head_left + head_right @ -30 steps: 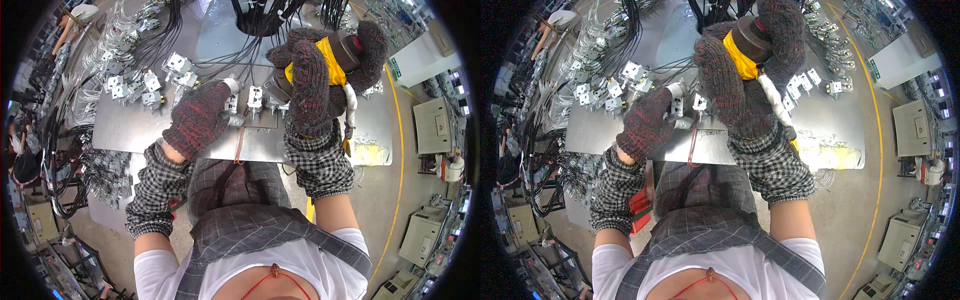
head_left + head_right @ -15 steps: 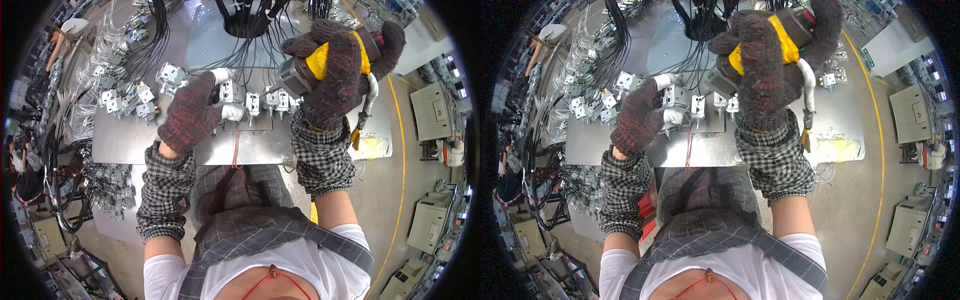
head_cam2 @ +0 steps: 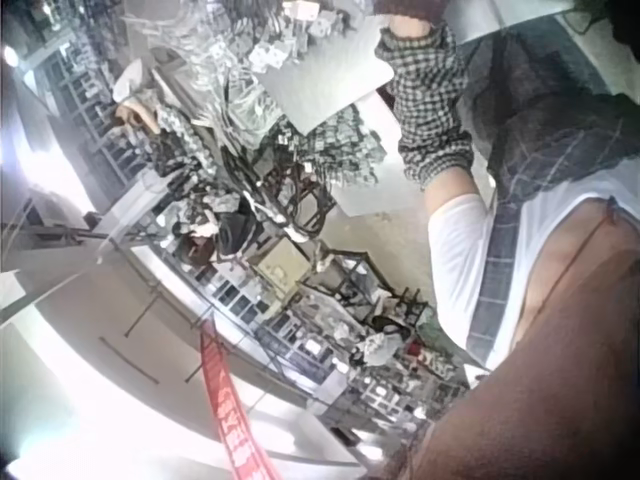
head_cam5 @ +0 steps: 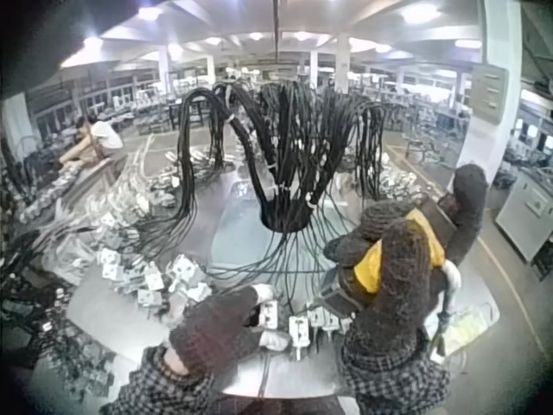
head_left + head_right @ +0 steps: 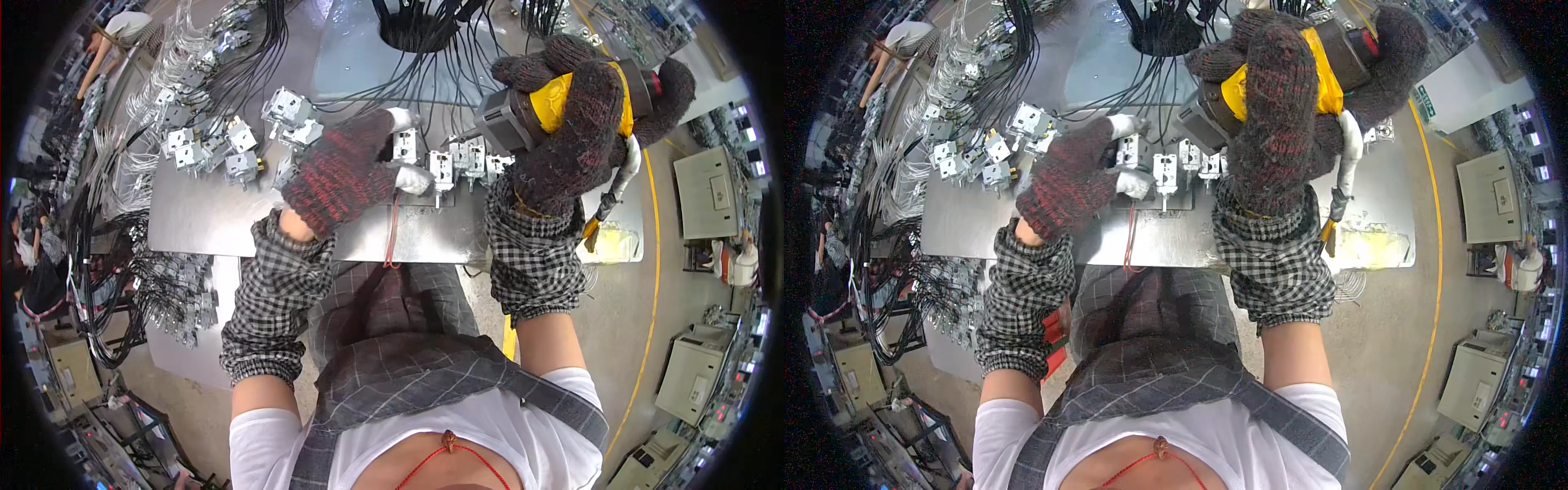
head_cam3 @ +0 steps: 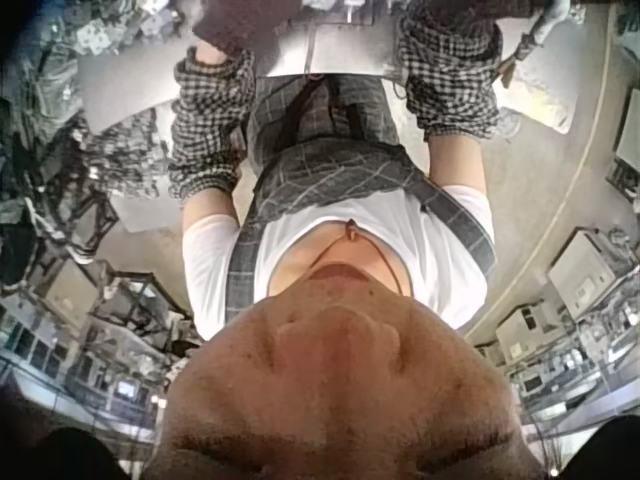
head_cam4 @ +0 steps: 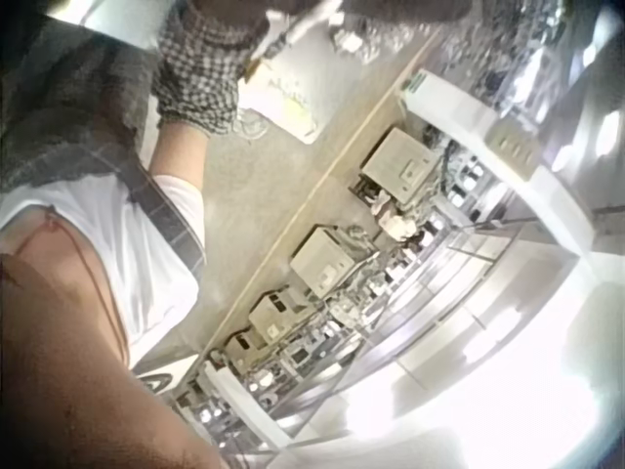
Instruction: Assembling and wiring electronic components at a manual assembly station on a production floor.
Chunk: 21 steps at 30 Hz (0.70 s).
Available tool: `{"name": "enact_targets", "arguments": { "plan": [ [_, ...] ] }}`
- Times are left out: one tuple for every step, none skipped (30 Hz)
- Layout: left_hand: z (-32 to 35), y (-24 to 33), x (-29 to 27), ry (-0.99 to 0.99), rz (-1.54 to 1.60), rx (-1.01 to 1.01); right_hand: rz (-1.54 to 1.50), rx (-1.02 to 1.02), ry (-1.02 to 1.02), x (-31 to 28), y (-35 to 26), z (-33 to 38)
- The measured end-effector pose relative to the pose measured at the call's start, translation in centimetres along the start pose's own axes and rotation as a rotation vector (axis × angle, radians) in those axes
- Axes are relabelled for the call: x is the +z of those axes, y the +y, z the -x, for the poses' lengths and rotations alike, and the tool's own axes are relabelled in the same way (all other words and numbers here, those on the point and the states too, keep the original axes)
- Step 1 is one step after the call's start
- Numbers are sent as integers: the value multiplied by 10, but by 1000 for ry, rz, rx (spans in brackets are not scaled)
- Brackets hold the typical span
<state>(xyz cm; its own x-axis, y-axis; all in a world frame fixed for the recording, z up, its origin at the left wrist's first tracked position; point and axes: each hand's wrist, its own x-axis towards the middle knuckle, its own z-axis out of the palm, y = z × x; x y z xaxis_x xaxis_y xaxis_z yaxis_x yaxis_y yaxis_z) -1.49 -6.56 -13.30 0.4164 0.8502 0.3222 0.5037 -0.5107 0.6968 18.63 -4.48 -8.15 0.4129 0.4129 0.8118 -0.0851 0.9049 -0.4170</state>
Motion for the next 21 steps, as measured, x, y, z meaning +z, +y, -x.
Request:
{"name": "enact_targets", "arguments": {
  "plan": [
    [-4,7,0,-35,-26,-31,5,-2,2,3,-2,1],
    [-4,6,2,-41,-24,-26,-4,84,19,9,-7,5],
    [-3,3,0,-34,-28,10,-18,170,38,23,-16,9],
    [1,-2,-2,-23,-33,38,-35,262,54,39,-23,16],
    [3,-1,-8,-60,10,-54,-48,348,69,50,-29,19],
    [6,-2,-10,-43,19,-51,-57,432,92,52,-32,19],
    [6,-3,-11,-46,23,-68,-51,430,99,48,-31,16],
    [5,-3,-11,-47,27,-86,-16,396,21,40,-28,12],
    [5,-1,-9,-49,29,-89,16,366,-61,31,-25,6],
    [0,0,-5,-77,33,-67,46,335,-144,21,-19,1],
    [-3,0,-2,-103,37,-45,75,303,-228,13,-14,-4],
    [-5,0,-1,-104,39,-46,107,271,-312,6,-9,-7],
    [-7,2,-1,-123,-6,-50,138,237,-395,3,-7,-7],
    [-9,4,-2,-142,-51,-52,139,237,-398,4,-5,-3],
    [-7,9,-2,-151,10,-83,-11,185,-274,10,-4,3],
    [-6,10,0,-145,8,-87,-159,134,-149,13,-3,7],
    [-4,10,3,-124,-107,-27,-167,136,-153,13,-3,10],
    [-5,10,4,-107,-217,39,-132,135,-150,12,-3,12],
    [-5,11,4,-105,-245,48,-99,133,-148,11,-2,13],
    [-5,13,3,-102,-245,49,-65,132,-145,10,-2,15],
    [-4,15,2,-99,-248,44,-35,135,-142,9,-2,17]
  ]
}}
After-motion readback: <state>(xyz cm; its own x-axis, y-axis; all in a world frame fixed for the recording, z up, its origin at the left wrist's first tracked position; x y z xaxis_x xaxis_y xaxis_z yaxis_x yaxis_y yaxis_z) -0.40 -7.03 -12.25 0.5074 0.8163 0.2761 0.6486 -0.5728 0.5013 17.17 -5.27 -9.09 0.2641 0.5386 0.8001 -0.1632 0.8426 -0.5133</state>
